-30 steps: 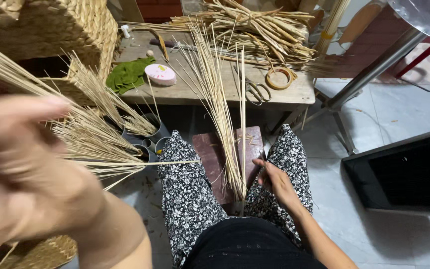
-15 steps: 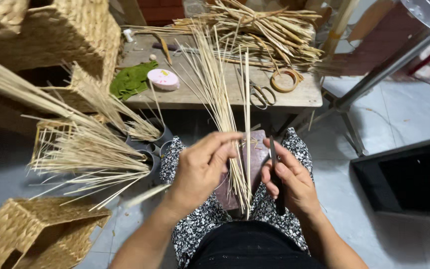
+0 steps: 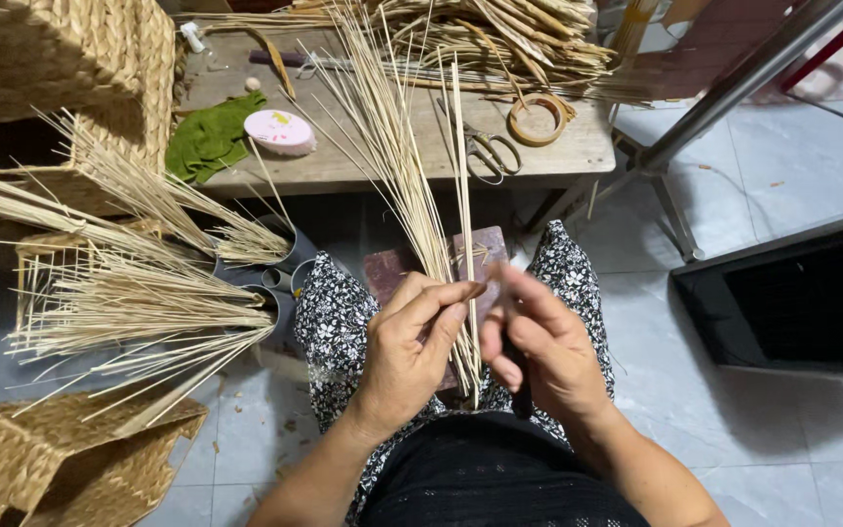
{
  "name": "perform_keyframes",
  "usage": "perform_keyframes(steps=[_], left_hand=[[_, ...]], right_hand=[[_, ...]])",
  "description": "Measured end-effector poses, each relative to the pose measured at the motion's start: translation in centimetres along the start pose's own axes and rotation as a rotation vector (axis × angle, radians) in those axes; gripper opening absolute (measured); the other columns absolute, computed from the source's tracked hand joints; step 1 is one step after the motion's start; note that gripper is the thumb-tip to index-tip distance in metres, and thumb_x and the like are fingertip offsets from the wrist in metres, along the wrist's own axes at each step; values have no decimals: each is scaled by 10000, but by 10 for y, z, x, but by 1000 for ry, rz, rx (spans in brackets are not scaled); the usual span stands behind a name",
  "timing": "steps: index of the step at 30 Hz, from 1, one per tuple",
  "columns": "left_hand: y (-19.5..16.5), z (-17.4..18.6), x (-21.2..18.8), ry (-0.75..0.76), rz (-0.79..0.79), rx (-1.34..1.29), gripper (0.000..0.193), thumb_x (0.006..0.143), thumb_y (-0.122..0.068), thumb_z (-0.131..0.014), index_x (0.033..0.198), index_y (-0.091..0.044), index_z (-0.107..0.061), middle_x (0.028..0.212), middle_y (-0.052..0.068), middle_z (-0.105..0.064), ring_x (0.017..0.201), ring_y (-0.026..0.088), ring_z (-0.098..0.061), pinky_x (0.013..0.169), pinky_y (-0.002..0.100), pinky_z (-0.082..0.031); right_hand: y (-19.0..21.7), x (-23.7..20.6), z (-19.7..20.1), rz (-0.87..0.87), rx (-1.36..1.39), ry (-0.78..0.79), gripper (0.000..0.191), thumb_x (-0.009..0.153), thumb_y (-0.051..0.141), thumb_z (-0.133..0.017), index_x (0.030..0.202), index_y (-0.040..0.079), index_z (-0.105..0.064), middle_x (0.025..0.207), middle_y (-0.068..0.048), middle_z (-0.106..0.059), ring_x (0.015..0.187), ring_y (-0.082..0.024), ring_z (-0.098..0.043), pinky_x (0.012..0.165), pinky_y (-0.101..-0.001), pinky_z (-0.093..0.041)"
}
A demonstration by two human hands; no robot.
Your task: The person sits on the floor and uses a small knife to shave and split thin bamboo sticks into slender strips, working one stick at a time on their lap and setting finished strips with a growing pile of processed material.
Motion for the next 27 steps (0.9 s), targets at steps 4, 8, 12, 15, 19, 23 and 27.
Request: perform_keyframes(steps=[4, 8, 12, 15, 19, 23, 27], left_hand=[[-1, 11, 4, -4, -33, 26, 166, 969, -35, -681, 1126, -39, -736, 919, 58, -681, 844, 165, -648, 740, 288, -526], [-1, 12, 5, -14, -28, 79, 114, 955, -46, -701, 1065, -43, -729, 911, 64, -690, 857, 196, -652, 760, 311, -531], [-7, 14, 8, -92, -157, 195, 142, 919, -38, -748, 1058, -53, -728, 914, 59, -682, 842, 206, -638, 734, 314, -523], [-5, 12, 10, -91, -118, 129, 179, 932, -18, -753, 1104, -59, -724, 904, 40, -677, 773, 141, -650, 648, 265, -530], [-1, 9, 12, -80, -59, 67, 223, 929, -8, -756, 1143, -65, -729, 892, 24, -684, 695, 74, -636, 567, 219, -523], [1, 8, 12, -73, -55, 38, 233, 941, -7, -749, 1164, -69, -720, 907, 23, -686, 729, 71, -660, 604, 216, -547], [1, 9, 10, -61, -51, 37, 258, 939, -2, -743, 1186, -71, -713, 910, 32, -684, 727, 89, -652, 615, 229, -539]], right_hand=[[3, 2, 3, 14, 20, -4, 568, 1050, 158, -601, 1580, 100, -404, 924, -168, -639, 612, -145, -534, 537, -237, -460], [-8, 7, 7, -72, -20, -3, 529, 1056, 158, -604, 1548, 42, -449, 924, -179, -639, 610, -152, -529, 550, -241, -448], [-14, 8, 6, -112, -75, -16, 540, 1054, 173, -599, 1556, 33, -458, 938, -178, -638, 623, -154, -532, 555, -245, -448], [-12, 6, 1, -105, 44, -37, 583, 1039, 198, -602, 1576, 123, -388, 886, -178, -639, 572, -140, -524, 486, -238, -442], [-6, 8, -5, -98, 94, -24, 564, 1051, 223, -605, 1557, 136, -371, 885, -169, -621, 561, -135, -511, 464, -245, -438], [-6, 9, -7, -130, 115, -17, 553, 1052, 221, -602, 1551, 132, -382, 876, -164, -613, 545, -130, -501, 452, -244, -434], [-8, 9, -9, -144, 151, -9, 541, 1055, 212, -598, 1546, 156, -379, 874, -168, -613, 532, -132, -498, 437, -241, -426]])
Point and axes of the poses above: each hand's wrist, its own x-axis towards the middle knuckle, its own z-axis out of the back of the hand, y = z × x, the point moved 5 cm from there along x, towards the middle knuckle
